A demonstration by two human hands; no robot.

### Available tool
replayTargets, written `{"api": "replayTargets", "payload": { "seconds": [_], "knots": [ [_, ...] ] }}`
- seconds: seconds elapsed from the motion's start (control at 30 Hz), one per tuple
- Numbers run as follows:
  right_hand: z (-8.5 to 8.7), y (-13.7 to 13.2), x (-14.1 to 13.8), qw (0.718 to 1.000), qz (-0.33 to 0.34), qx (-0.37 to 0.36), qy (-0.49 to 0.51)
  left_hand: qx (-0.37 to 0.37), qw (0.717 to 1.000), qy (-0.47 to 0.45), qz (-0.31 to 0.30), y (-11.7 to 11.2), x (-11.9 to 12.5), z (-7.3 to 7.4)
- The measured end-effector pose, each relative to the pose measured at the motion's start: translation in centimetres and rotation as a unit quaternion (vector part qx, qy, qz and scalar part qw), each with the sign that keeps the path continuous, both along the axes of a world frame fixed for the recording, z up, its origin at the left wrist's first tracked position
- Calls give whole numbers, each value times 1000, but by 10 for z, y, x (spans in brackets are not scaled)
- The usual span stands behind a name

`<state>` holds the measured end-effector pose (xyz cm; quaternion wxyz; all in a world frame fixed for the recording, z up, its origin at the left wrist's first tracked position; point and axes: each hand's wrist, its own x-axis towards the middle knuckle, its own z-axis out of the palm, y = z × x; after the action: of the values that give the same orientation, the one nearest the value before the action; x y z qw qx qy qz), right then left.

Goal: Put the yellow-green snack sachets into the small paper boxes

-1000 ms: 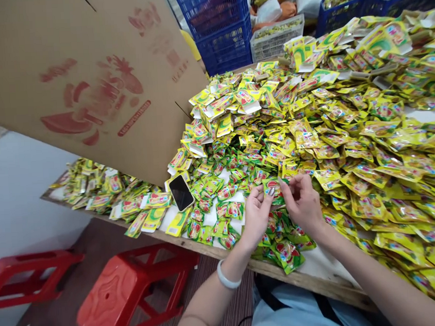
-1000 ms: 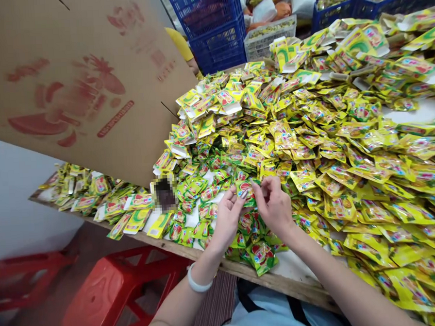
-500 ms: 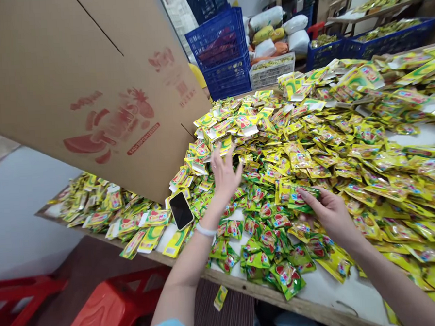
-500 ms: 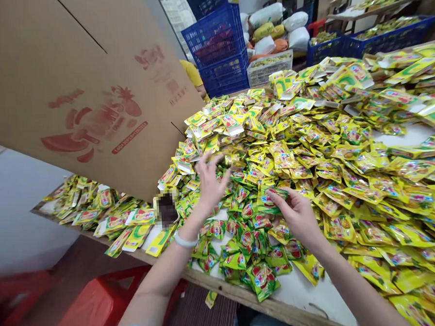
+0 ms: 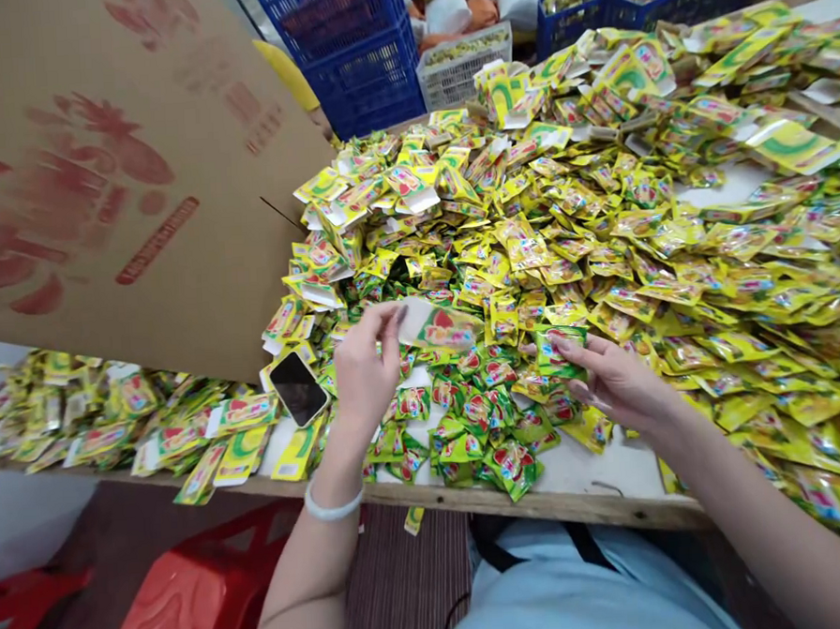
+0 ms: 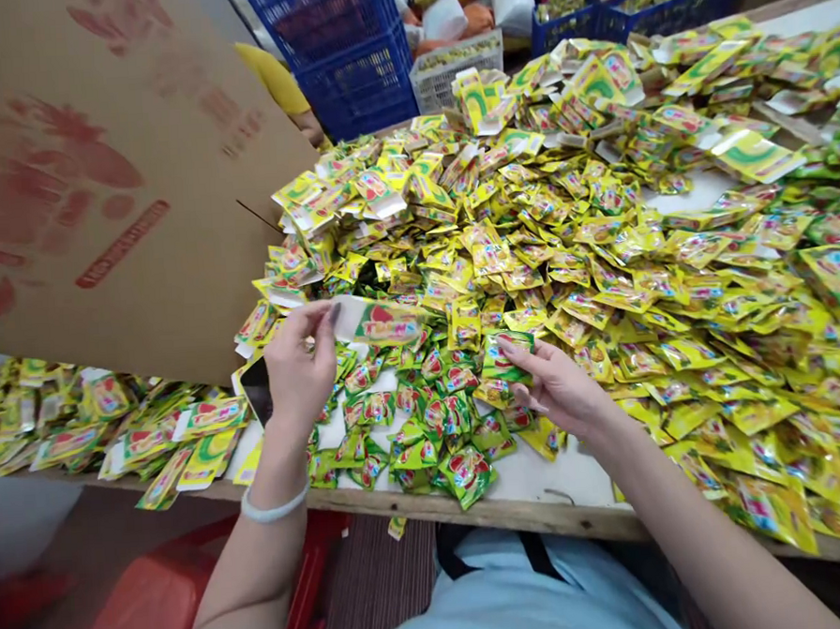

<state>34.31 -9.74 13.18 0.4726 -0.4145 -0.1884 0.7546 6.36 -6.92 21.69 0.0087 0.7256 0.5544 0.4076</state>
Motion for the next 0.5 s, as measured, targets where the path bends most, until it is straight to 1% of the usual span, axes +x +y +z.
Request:
{"api": "replayTargets", "payload": {
  "seconds": [0.07, 0.1, 0.17, 0.23, 0.3, 0.4, 0.43, 0.5],
  "knots": [
    [7, -4, -6, 999, 31, 30, -2, -27, 999, -4, -46, -13, 16, -1],
    [10, -5, -9, 998, 48, 42, 4, -51, 996, -21, -70, -17, 23, -3],
    [15, -8, -14, 995, 81, 52, 21, -105, 985, -94, -103, -22, 36, -10],
    [18, -9, -17, 993, 102, 50, 41, -151, 961, -203, -114, -25, 47, -17],
    [20, -10, -20, 993, 97, 43, 56, -175, 930, -293, -134, -30, 60, -25],
    [19, -11, -26, 994, 77, 36, 61, -218, 888, -363, -179, -42, 85, -42],
    [18, -11, -29, 995, 67, 38, 59, -239, 877, -377, -177, -46, 93, -49],
    [16, -11, -35, 997, 33, 46, 49, -286, 853, -409, -150, -52, 107, -63]
  ]
}}
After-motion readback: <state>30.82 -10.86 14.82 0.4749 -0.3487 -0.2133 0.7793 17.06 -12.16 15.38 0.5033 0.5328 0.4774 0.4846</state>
